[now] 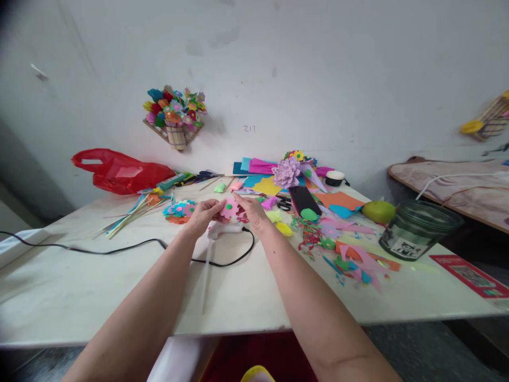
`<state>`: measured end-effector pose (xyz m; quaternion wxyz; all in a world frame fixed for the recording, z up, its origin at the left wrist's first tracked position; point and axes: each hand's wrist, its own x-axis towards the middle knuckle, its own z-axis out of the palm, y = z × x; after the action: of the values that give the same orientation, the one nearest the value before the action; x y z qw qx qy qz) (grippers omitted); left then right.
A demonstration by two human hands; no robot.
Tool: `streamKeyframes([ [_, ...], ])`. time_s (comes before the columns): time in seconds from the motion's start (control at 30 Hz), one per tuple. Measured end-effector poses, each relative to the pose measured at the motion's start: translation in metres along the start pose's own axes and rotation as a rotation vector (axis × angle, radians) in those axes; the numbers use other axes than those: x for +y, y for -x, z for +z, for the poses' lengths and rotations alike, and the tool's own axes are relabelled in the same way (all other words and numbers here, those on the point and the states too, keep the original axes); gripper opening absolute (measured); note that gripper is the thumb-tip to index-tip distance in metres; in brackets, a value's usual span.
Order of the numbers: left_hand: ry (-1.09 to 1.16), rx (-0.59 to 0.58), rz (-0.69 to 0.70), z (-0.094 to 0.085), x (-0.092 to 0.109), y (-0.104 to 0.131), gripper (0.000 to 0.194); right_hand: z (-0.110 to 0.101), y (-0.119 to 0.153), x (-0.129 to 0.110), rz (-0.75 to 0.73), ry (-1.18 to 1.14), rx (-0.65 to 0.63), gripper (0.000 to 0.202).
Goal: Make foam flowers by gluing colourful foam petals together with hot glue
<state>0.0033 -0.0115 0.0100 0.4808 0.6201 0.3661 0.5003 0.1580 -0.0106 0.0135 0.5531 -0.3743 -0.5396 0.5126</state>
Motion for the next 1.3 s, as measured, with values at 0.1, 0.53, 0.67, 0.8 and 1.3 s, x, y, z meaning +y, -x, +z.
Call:
streamKeyframes([
  [0.1,0.007,0.024,0.0,0.0,0.0,0.0,0.035,-0.003,-0.006,0.004,-0.033,-0.011,0.115,0.034],
  [0.53,0.008,0.107,0.018,-0.004,-0.005,-0.002,0.037,-0.012,-0.015,0.01,-0.146,0.041,0.297,0.036],
  [0.67,0.006,0.13,0.022,-0.004,-0.005,-0.003,0.038,-0.019,-0.017,0.011,-0.151,0.172,0.323,0.039],
  [0.8,0.013,0.138,0.022,-0.004,-0.005,-0.003,0.038,-0.033,-0.021,0.007,-0.099,0.68,0.317,0.038],
  [1.3,0.026,0.138,0.041,-0.006,-0.007,-0.004,0.037,-0.048,-0.012,-0.011,-0.033,1.426,0.285,0.025],
])
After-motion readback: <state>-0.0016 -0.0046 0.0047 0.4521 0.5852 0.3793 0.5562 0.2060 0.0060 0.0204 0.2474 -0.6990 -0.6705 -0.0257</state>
